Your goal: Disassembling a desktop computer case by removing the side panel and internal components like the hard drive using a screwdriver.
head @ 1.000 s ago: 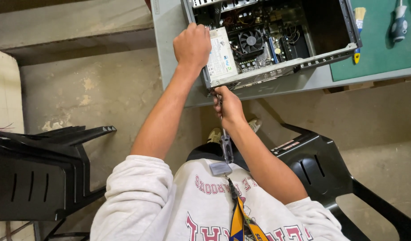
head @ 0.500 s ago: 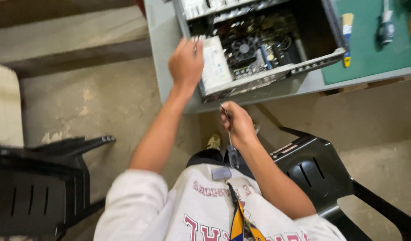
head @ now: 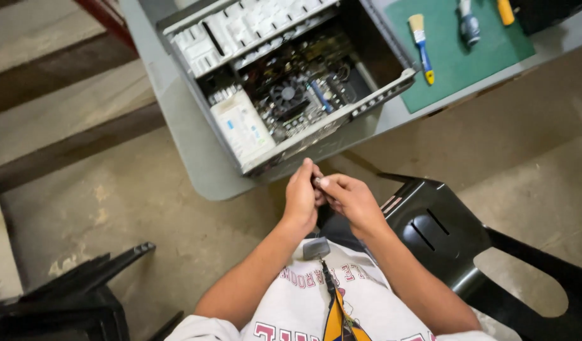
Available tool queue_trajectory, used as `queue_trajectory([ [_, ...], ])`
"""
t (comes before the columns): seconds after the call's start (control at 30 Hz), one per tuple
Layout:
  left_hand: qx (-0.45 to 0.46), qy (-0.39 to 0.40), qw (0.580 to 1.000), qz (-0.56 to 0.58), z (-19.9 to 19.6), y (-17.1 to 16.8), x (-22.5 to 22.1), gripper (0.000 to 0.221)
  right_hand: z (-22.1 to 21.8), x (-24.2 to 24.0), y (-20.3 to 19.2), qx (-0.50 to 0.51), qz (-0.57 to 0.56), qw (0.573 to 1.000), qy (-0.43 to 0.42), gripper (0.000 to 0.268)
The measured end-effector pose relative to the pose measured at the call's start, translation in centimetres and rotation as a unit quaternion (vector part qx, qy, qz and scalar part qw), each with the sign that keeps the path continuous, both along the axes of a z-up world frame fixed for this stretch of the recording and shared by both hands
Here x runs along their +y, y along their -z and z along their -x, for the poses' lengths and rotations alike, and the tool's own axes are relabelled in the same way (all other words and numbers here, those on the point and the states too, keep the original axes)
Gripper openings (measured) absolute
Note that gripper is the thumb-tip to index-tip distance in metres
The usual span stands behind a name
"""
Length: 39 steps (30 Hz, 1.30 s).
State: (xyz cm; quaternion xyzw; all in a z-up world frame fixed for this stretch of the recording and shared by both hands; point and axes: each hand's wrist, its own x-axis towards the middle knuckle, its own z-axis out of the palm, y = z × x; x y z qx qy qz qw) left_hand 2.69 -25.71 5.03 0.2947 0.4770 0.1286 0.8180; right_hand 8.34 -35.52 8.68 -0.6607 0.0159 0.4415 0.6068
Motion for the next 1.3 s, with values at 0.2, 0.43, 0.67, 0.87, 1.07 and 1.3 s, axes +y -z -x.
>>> queue_trajectory([
  [0.2, -0.002, 0.073, 0.994, 0.079, -7.7, -0.2, -1.0, 0.039, -6.9, -2.3, -2.3, -0.05, 0.003, 0.999, 0.007, 0.019],
  [0.43, -0.09, 0.161, 0.979, 0.087, -21.4, -2.3, 1.4, 0.021, -24.4, -5.7, -0.8, -0.146, -0.033, 0.989, 0.013, 0.012],
  [0.67, -0.116, 0.234, 0.951, -0.167, -41.3, -3.2, 9.8, 0.033, -45.5, -6.6, 3.4, -0.127, -0.019, 0.991, 0.03, 0.014],
  [0.87, 0.012, 0.229, 0.938, -0.259, -53.9, 5.9, 15.2, 0.027, -56.4, -3.6, 10.8, -0.097, 0.085, 0.992, 0.009, 0.026],
  [1.07, 0.232, 0.28, 0.838, -0.407, -61.4, 15.1, 18.5, 0.013, -61.9, -0.9, 24.3, -0.214, 0.144, 0.966, 0.024, 0.029],
  [1.3, 0.329, 0.22, 0.85, -0.347, -63.1, 16.6, 18.4, 0.018, -62.2, -0.6, 24.0, -0.299, 0.157, 0.941, -0.006, 0.022],
])
